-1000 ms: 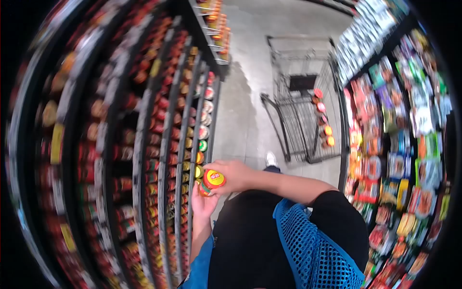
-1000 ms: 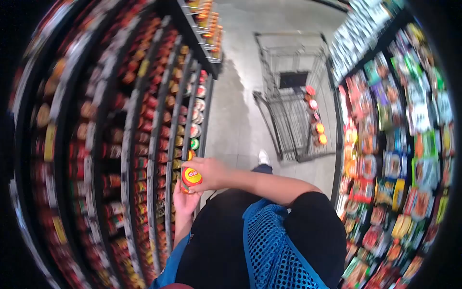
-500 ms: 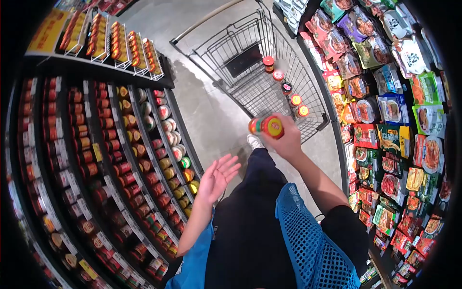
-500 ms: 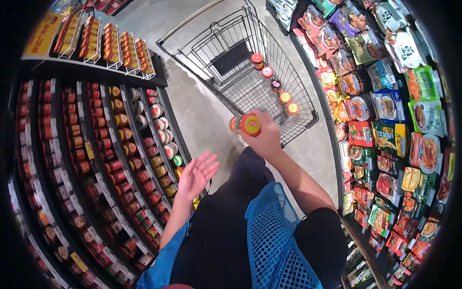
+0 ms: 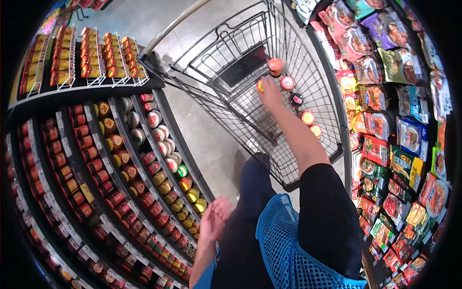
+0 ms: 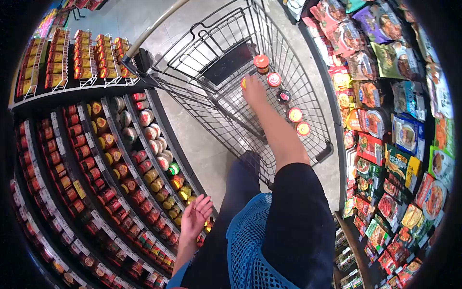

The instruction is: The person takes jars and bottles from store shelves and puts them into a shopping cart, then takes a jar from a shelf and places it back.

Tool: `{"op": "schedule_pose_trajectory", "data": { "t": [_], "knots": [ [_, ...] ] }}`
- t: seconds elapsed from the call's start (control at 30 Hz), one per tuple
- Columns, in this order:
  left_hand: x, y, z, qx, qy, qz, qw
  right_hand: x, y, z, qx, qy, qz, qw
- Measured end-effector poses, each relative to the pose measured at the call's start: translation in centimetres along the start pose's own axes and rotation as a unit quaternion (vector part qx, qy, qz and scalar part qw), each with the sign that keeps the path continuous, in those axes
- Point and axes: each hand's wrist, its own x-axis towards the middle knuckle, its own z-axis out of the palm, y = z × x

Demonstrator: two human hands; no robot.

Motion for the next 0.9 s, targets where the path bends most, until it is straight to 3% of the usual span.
{"op": "schedule_pose_trajectory", "data": {
  "t": [0.1, 0.2, 0.83, 0.9],
  "knots": [
    [0.9, -1.3, 0.4, 0.015, 0.033, -0.014, 0.999, 2.6, 0.6, 1.7, -0.015, -0.047, 0.043, 0.998],
    [1.5, -2.5, 0.1, 0.052, 0.050, -0.034, 0.997, 3.8, 2.0, 3.5, -0.024, -0.022, 0.024, 0.999],
    [2.1, -3.0, -0.1, 0.083, 0.032, -0.017, 0.996, 6.0, 0.4, 2.3, -0.067, -0.163, 0.130, 0.976],
    [1.7, -3.0, 0.1, 0.087, 0.025, -0.014, 0.996, 4.4, 0.4, 2.0, -0.045, -0.094, 0.083, 0.991]
  ]
}}
